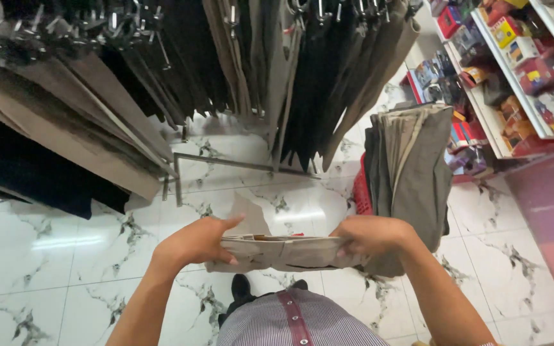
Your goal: Picking up a pair of pants, folding them, and attaching them to a clothes hanger with clips.
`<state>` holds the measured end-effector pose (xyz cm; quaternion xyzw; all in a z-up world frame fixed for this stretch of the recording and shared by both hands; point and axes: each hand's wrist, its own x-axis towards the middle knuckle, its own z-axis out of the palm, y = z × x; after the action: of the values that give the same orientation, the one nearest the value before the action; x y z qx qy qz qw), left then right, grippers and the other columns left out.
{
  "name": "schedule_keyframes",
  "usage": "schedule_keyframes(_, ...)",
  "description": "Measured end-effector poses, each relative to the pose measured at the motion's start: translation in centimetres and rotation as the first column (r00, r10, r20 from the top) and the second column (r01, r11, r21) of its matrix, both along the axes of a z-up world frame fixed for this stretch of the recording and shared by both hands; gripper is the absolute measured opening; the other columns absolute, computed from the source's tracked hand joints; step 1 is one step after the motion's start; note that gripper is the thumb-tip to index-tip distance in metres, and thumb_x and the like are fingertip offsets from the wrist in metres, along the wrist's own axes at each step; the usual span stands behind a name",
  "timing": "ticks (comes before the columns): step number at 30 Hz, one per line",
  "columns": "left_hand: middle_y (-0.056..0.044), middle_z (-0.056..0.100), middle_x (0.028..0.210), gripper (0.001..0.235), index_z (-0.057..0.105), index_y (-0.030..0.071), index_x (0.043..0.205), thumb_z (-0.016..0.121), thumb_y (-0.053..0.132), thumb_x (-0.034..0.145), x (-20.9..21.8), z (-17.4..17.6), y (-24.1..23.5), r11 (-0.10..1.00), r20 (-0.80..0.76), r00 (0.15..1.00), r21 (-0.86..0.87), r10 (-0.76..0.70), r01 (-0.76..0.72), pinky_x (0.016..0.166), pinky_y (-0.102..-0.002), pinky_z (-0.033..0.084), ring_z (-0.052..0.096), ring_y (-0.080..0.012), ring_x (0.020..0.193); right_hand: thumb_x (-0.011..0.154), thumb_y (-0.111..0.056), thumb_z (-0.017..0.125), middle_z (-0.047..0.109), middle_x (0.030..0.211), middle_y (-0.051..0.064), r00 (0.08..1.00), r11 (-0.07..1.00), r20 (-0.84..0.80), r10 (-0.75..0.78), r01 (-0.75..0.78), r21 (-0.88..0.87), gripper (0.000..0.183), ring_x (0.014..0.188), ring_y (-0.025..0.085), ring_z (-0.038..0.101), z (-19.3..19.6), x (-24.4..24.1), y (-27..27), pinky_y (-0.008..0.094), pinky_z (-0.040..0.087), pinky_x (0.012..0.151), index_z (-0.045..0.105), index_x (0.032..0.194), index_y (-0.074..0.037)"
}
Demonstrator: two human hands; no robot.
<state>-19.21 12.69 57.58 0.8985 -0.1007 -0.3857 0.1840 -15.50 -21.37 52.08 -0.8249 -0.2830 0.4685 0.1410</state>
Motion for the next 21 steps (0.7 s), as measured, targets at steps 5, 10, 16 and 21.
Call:
schedule_keyframes(5,-0.028,0.074,0.113,0.039,0.076,0.003,0.111,0.074,0.03,0.083,6.8,-12.1,5.8,0.997,0.143,0.99,0.077,-0.012,0.002,0.099,-0.054,0.056,0.069,-0.0436,0.114,0.089,-0.014,0.068,0.079,0.089,0.013,0.955,0.993,0.294,-0.038,0.07,-0.1,0.015,0.089,0.03,0.076,-8.2,9.6,4.3,0.043,0.058,0.086,0.081,0.097,-0.011)
schedule_keyframes(10,-0.016,0.075,0.083,0.024,0.077,0.007,0.094,0.077,0.027,0.082,14.3,-22.9,9.2,0.964,0.61,0.784,0.124,0.115,-0.237,0.072,-0.045,0.062,0.077,-0.0348,0.086,0.086,-0.001,0.064,0.076,0.078,0.02,0.579,0.988,0.812,-0.073,0.151,-0.019,0.015,0.078,0.037,0.078,-10.5,12.8,11.2,0.047,0.063,0.066,0.078,0.085,-0.004)
schedule_keyframes(16,-0.013,0.072,0.127,0.044,0.073,0.013,0.128,0.065,0.002,0.086,6.5,-25.9,10.2,0.991,0.984,-0.176,-0.057,0.035,-0.119,0.105,-0.042,0.052,0.067,-0.0314,0.12,0.1,0.005,0.048,0.056,0.153,0.012,0.109,0.807,0.826,-0.552,-0.18,0.563,0.049,0.145,0.036,0.043,-14.9,5.3,9.9,0.05,0.03,0.122,0.067,0.139,-0.017)
schedule_keyframes(21,-0.003,0.077,0.106,0.041,0.076,0.032,0.119,0.076,0.028,0.078,-2.0,-35.9,11.6,0.987,0.338,0.936,0.086,0.099,-0.135,0.086,-0.045,0.061,0.074,-0.0279,0.103,0.096,-0.009,0.059,0.072,0.119,0.022,0.959,0.962,0.222,-0.176,0.215,-0.165,0.033,0.117,0.037,0.069,-16.1,-2.7,11.1,0.049,0.054,0.102,0.075,0.124,-0.015)
